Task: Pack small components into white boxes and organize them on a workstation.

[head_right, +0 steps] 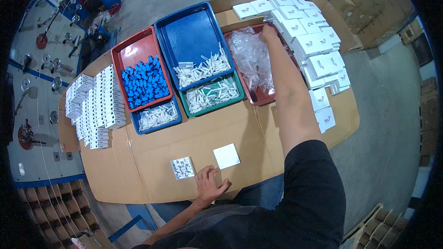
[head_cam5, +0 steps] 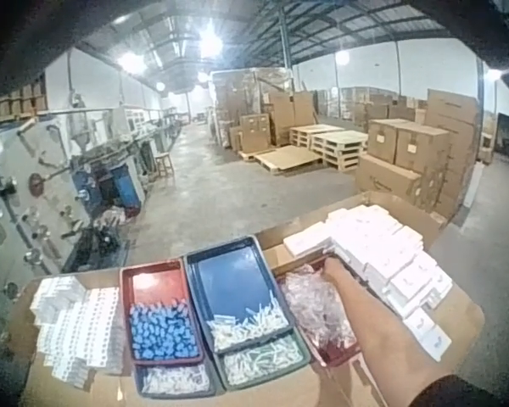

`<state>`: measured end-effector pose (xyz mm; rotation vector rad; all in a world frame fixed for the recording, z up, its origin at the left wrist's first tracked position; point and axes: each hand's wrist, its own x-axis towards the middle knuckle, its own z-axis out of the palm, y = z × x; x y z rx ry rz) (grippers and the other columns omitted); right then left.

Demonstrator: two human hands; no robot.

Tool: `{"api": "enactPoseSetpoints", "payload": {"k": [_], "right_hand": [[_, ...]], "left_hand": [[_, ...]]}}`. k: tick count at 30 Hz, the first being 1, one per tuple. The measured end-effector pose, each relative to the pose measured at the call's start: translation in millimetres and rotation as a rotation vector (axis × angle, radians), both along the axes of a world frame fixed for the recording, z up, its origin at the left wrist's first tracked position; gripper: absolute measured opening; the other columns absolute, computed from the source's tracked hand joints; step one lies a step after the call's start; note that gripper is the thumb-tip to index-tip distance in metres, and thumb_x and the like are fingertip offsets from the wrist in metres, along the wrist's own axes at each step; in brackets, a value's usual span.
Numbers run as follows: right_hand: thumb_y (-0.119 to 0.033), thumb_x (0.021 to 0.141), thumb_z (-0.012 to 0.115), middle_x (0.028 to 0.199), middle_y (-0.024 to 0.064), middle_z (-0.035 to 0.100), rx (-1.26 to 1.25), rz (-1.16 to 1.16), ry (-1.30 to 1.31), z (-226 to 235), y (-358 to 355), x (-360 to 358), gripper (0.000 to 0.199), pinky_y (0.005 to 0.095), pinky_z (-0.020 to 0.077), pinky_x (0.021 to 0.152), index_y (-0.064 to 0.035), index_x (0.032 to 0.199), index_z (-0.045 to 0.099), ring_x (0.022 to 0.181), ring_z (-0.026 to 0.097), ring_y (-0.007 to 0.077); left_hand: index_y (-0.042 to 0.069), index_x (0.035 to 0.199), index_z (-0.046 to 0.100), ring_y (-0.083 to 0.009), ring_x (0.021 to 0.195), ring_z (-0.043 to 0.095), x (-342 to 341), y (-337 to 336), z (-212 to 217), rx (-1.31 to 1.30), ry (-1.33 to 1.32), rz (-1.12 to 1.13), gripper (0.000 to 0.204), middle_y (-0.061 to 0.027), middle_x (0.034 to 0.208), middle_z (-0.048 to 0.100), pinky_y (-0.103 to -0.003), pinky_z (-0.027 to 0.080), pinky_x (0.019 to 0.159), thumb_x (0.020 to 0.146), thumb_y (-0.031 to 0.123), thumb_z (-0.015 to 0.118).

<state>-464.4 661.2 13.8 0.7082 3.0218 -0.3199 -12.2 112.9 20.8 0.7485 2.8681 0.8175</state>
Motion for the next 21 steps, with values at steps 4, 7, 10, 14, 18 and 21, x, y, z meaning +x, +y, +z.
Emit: {"api": "enactPoseSetpoints", "payload": {"k": [4, 7, 10, 14, 18, 21], "right_hand": [[-0.018, 0.086, 0.067, 0.110, 0.0281, 0.073, -0.154, 0.077, 0.075, 5.4, -11.2, 0.6, 0.026, 0.0482, 0.0569, 0.095, -0.0021, 0.104, 0.077, 0.108, 0.071, 0.0412], [-0.022, 0.087, 0.071, 0.107, 0.0269, 0.073, -0.104, 0.027, 0.134, 25.3, -14.5, -3.3, 0.026, 0.0482, 0.0568, 0.094, -0.0037, 0.103, 0.077, 0.107, 0.071, 0.0414], [-0.020, 0.081, 0.071, 0.091, 0.0220, 0.075, 0.040, 0.059, 0.304, 39.7, -10.4, 3.0, 0.019, 0.0482, 0.0574, 0.081, -0.0041, 0.088, 0.078, 0.091, 0.073, 0.0402], [-0.023, 0.080, 0.073, 0.092, 0.0218, 0.075, 0.028, 0.056, 0.281, 66.8, -6.6, 10.4, 0.022, 0.0467, 0.0576, 0.082, -0.0035, 0.088, 0.078, 0.091, 0.073, 0.0393], [-0.029, 0.080, 0.074, 0.095, 0.0221, 0.076, -0.046, 0.010, 0.279, 90.8, -18.5, 18.3, 0.029, 0.0439, 0.0580, 0.086, -0.0032, 0.092, 0.079, 0.092, 0.074, 0.0378], [-0.030, 0.082, 0.071, 0.095, 0.0221, 0.076, -0.075, -0.003, 0.287, 98.9, -14.5, 25.3, 0.033, 0.0424, 0.0582, 0.087, -0.0016, 0.095, 0.079, 0.092, 0.075, 0.0371]], "left_hand": [[0.009, 0.121, 0.061, -0.0313, 0.120, 0.050, 0.8, -4.1, -1.5, -0.034, 0.013, 0.004, 0.056, -0.0124, 0.124, 0.053, -0.047, 0.037, 0.101, 0.081, 0.043, 0.077], [0.009, 0.122, 0.061, -0.0311, 0.120, 0.050, 1.0, -4.8, -0.1, -0.016, 0.005, 0.009, 0.056, -0.0125, 0.124, 0.053, -0.048, 0.037, 0.101, 0.081, 0.044, 0.077], [0.008, 0.121, 0.061, -0.0310, 0.121, 0.049, 2.4, -4.9, -3.3, 0.006, 0.020, 0.019, 0.057, -0.0126, 0.125, 0.053, -0.048, 0.036, 0.101, 0.081, 0.044, 0.077], [0.008, 0.120, 0.062, -0.0309, 0.122, 0.047, 3.0, -4.0, -1.9, 0.003, 0.004, 0.009, 0.056, -0.0113, 0.126, 0.052, -0.048, 0.035, 0.102, 0.081, 0.044, 0.076], [0.008, 0.123, 0.057, -0.0342, 0.123, 0.048, 2.5, -4.8, 3.2, -0.021, -0.001, -0.007, 0.057, -0.0148, 0.127, 0.051, -0.050, 0.036, 0.103, 0.081, 0.041, 0.077], [0.008, 0.123, 0.057, -0.0335, 0.123, 0.047, 2.7, -3.7, 2.9, -0.009, -0.008, -0.007, 0.057, -0.0146, 0.126, 0.051, -0.050, 0.035, 0.103, 0.082, 0.041, 0.077]]}}
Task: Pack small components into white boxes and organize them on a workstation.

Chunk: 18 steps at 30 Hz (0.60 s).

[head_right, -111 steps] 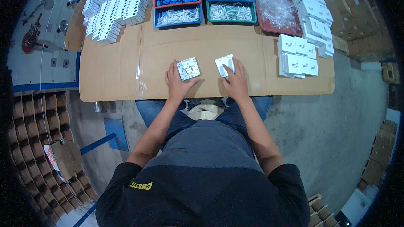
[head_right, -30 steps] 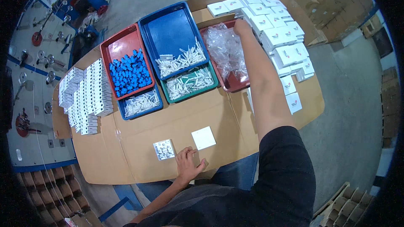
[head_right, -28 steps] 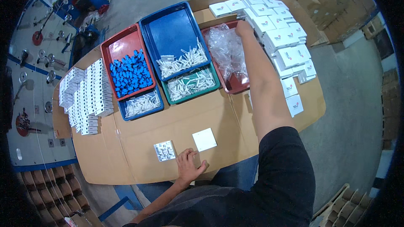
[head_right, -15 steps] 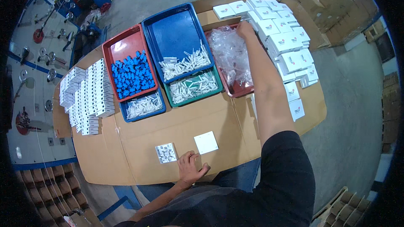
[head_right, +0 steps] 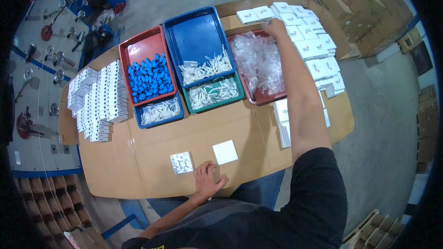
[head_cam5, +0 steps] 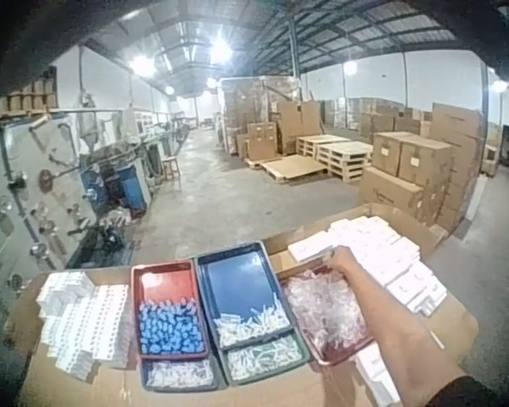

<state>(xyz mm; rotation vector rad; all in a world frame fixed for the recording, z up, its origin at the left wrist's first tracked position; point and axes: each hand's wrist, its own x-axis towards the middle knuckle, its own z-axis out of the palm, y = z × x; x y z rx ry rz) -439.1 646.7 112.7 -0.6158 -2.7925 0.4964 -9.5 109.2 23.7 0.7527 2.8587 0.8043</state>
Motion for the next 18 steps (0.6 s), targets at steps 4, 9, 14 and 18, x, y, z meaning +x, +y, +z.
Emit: {"api": "enactPoseSetpoints", "payload": {"k": [4, 9, 14, 18], "right_hand": [[-0.025, 0.085, 0.068, 0.093, 0.0222, 0.077, 0.075, 0.027, 0.072, 2.5, 3.0, 8.5, 0.032, 0.0398, 0.0595, 0.084, 0.0018, 0.099, 0.078, 0.085, 0.077, 0.0324], [-0.018, 0.093, 0.065, 0.095, 0.0170, 0.077, -0.356, -0.063, 0.059, 16.2, -2.7, 16.9, 0.027, 0.0379, 0.0611, 0.070, 0.0010, 0.110, 0.075, 0.077, 0.077, 0.0250], [-0.017, 0.097, 0.063, 0.097, 0.0089, 0.074, -0.834, -0.035, 0.150, 29.7, 6.1, 65.8, 0.029, 0.0322, 0.0592, 0.063, -0.0009, 0.121, 0.069, 0.074, 0.074, 0.0191], [-0.014, 0.100, 0.057, 0.091, 0.0090, 0.069, -1.034, 0.026, 0.285, 73.3, -57.7, 143.1, 0.030, 0.0292, 0.0580, 0.060, -0.0005, 0.125, 0.067, 0.071, 0.071, 0.0163]], "left_hand": [[0.008, 0.121, 0.062, -0.0309, 0.122, 0.047, 1.0, -0.5, -3.7, -0.025, 0.016, 0.014, 0.055, -0.0105, 0.126, 0.052, -0.048, 0.035, 0.103, 0.082, 0.045, 0.074], [0.009, 0.122, 0.061, -0.0308, 0.123, 0.047, 2.4, -3.5, -4.6, -0.021, 0.040, 0.029, 0.054, -0.0110, 0.126, 0.052, -0.049, 0.035, 0.103, 0.082, 0.045, 0.074], [0.009, 0.122, 0.060, -0.0309, 0.122, 0.048, 3.3, -1.3, -0.8, 0.027, 0.062, 0.009, 0.055, -0.0112, 0.126, 0.054, -0.048, 0.035, 0.104, 0.082, 0.044, 0.074], [0.008, 0.124, 0.058, -0.0319, 0.124, 0.048, 7.6, -6.6, 1.4, 0.071, 0.052, 0.018, 0.056, -0.0119, 0.125, 0.055, -0.048, 0.035, 0.106, 0.083, 0.042, 0.076]]}}
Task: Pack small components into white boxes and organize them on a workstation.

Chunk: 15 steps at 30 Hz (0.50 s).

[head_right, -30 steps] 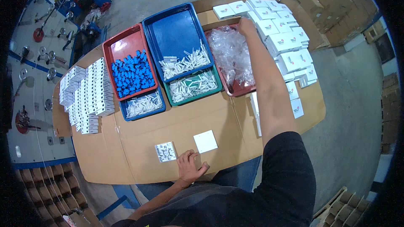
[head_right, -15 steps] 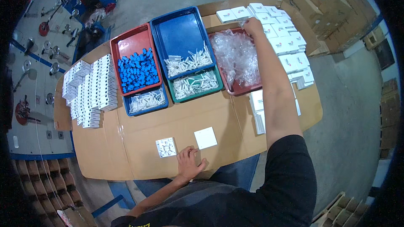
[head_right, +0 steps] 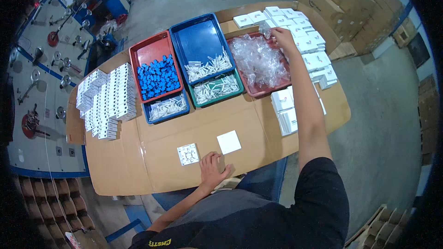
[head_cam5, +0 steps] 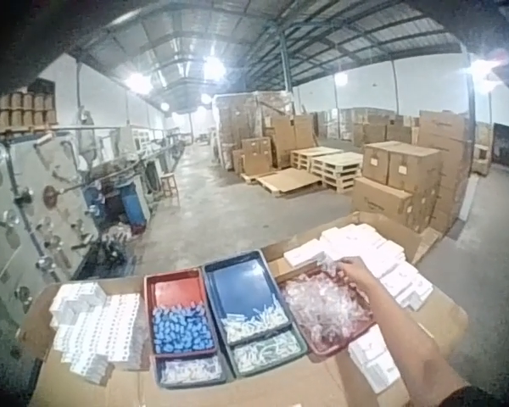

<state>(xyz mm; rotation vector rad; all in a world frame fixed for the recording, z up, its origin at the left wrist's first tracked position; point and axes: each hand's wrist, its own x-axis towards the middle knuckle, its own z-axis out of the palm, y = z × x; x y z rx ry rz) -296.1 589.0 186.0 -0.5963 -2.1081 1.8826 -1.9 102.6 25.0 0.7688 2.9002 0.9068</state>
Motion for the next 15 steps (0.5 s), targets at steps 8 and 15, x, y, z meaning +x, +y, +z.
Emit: {"api": "enactPoseSetpoints", "payload": {"k": [8, 15], "right_hand": [[-0.006, 0.101, 0.049, 0.080, 0.0028, 0.065, 0.174, 0.076, 0.132, 9.9, -118.3, 172.1, 0.033, 0.0234, 0.0515, 0.059, -0.0007, 0.128, 0.069, 0.065, 0.067, 0.0106], [-0.001, 0.099, 0.058, 0.084, 0.0107, 0.070, 0.321, 0.196, 0.077, -8.2, -255.9, 275.3, 0.044, 0.0310, 0.0561, 0.064, -0.0033, 0.143, 0.056, 0.069, 0.070, 0.0156]], "left_hand": [[0.004, 0.120, 0.059, -0.0267, 0.108, 0.058, -4.1, 3.8, -19.5, 0.545, -0.128, 0.073, 0.050, -0.0130, 0.119, 0.059, -0.040, 0.047, 0.092, 0.081, 0.024, 0.082], [0.002, 0.116, 0.063, -0.0112, 0.071, 0.059, -40.5, 63.2, 126.4, 0.782, -0.444, 0.062, 0.030, -0.0064, 0.096, 0.068, -0.026, 0.046, 0.064, 0.095, 0.020, 0.074]]}}
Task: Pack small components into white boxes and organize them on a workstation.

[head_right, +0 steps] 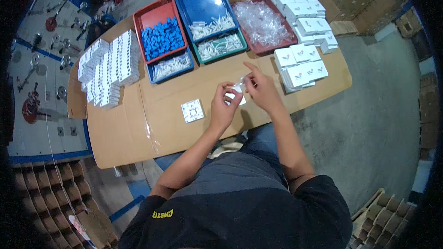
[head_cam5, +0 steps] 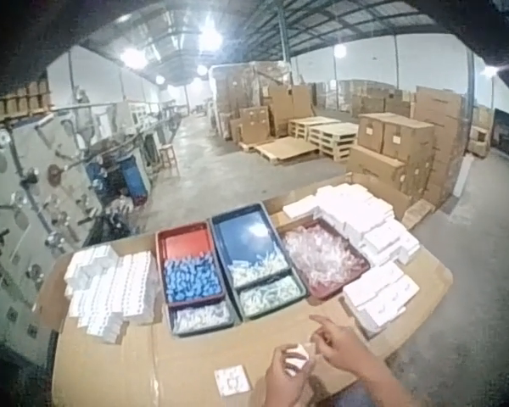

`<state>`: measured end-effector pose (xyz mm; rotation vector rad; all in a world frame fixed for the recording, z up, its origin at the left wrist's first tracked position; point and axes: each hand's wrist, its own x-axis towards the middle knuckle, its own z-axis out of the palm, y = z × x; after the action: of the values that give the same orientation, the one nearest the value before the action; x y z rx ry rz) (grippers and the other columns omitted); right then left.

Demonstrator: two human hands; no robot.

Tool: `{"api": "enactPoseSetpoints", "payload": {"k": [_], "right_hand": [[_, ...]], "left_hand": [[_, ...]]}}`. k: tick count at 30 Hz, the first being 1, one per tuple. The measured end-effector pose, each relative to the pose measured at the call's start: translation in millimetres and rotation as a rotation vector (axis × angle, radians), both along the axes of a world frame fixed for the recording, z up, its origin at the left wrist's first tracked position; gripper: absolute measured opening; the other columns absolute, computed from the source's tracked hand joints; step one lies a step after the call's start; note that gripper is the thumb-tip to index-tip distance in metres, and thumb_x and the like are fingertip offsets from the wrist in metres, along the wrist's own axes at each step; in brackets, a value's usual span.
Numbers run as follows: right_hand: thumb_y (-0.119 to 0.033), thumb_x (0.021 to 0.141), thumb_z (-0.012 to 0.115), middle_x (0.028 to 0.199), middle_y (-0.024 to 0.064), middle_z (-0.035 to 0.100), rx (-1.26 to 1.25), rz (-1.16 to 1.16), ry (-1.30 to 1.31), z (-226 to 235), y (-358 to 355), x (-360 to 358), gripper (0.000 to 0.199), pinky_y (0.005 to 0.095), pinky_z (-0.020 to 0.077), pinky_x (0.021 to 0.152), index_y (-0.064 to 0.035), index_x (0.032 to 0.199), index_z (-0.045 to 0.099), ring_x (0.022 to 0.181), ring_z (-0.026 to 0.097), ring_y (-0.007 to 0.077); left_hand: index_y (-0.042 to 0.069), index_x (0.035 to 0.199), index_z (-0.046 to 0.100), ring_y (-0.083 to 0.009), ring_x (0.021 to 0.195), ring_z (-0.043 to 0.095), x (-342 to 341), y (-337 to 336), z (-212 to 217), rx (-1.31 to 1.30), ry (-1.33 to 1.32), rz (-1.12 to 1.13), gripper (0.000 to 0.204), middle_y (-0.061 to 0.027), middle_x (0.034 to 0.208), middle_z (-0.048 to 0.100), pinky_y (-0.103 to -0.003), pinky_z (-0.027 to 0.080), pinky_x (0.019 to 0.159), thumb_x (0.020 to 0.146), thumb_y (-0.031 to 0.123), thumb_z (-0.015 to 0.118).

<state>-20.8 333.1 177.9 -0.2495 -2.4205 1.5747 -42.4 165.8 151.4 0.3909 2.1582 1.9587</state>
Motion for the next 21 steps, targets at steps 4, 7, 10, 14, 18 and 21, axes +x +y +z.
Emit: {"api": "enactPoseSetpoints", "payload": {"k": [4, 7, 10, 14, 18, 21], "right_hand": [[-0.001, 0.099, 0.059, 0.089, 0.0117, 0.072, -0.114, 0.138, -0.022, -0.8, -37.3, 12.9, 0.047, 0.0313, 0.0568, 0.068, -0.0038, 0.146, 0.052, 0.076, 0.071, 0.0160], [-0.003, 0.100, 0.059, 0.092, 0.0091, 0.072, -0.512, 0.207, -0.108, -1.8, -43.3, 15.0, 0.043, 0.0294, 0.0573, 0.066, -0.0032, 0.143, 0.054, 0.078, 0.071, 0.0149], [-0.005, 0.101, 0.061, 0.092, 0.0064, 0.071, -0.619, 0.223, -0.170, 8.3, -57.3, 15.4, 0.039, 0.0274, 0.0569, 0.064, -0.0025, 0.140, 0.055, 0.077, 0.070, 0.0134], [-0.009, 0.100, 0.066, 0.090, 0.0072, 0.071, -0.426, 0.290, -0.207, 3.3, -76.7, 11.8, 0.027, 0.0271, 0.0573, 0.062, 0.0005, 0.125, 0.062, 0.077, 0.071, 0.0134], [-0.014, 0.100, 0.069, 0.085, 0.0080, 0.072, -0.587, 0.397, -0.307, 3.8, -83.2, 7.9, 0.015, 0.0274, 0.0574, 0.062, -0.0003, 0.106, 0.066, 0.071, 0.071, 0.0147], [-0.015, 0.100, 0.068, 0.081, 0.0070, 0.072, -0.641, 0.282, -0.252, 15.5, -80.0, 8.5, 0.015, 0.0262, 0.0566, 0.060, -0.0001, 0.098, 0.068, 0.067, 0.069, 0.0131]], "left_hand": [[0.002, 0.104, 0.067, -0.0040, 0.061, 0.050, -0.8, -20.2, -12.0, 0.223, -0.188, 0.087, 0.020, -0.0002, 0.080, 0.065, -0.021, 0.036, 0.054, 0.104, 0.022, 0.066], [0.001, 0.095, 0.069, -0.0027, 0.059, 0.046, 8.8, -42.3, -3.4, 0.277, -0.260, 0.136, 0.027, 0.0027, 0.072, 0.060, -0.021, 0.034, 0.053, 0.107, 0.025, 0.063], [0.002, 0.096, 0.070, -0.0017, 0.063, 0.047, 19.8, -57.0, 1.6, 0.319, -0.309, 0.184, 0.028, 0.0036, 0.072, 0.059, -0.020, 0.033, 0.055, 0.107, 0.027, 0.063], [0.002, 0.096, 0.069, -0.0021, 0.063, 0.048, 23.0, -70.9, 9.7, 0.344, -0.160, 0.278, 0.025, 0.0035, 0.072, 0.059, -0.020, 0.035, 0.055, 0.106, 0.023, 0.064], [0.002, 0.097, 0.069, -0.0022, 0.064, 0.051, 26.0, -87.4, 8.2, 0.341, -0.074, 0.301, 0.024, 0.0026, 0.074, 0.060, -0.019, 0.038, 0.056, 0.106, 0.023, 0.065], [0.002, 0.099, 0.069, -0.0025, 0.065, 0.052, 22.6, -110.4, 4.2, 0.409, -0.125, 0.484, 0.024, 0.0023, 0.075, 0.060, -0.019, 0.040, 0.056, 0.105, 0.025, 0.066]]}}
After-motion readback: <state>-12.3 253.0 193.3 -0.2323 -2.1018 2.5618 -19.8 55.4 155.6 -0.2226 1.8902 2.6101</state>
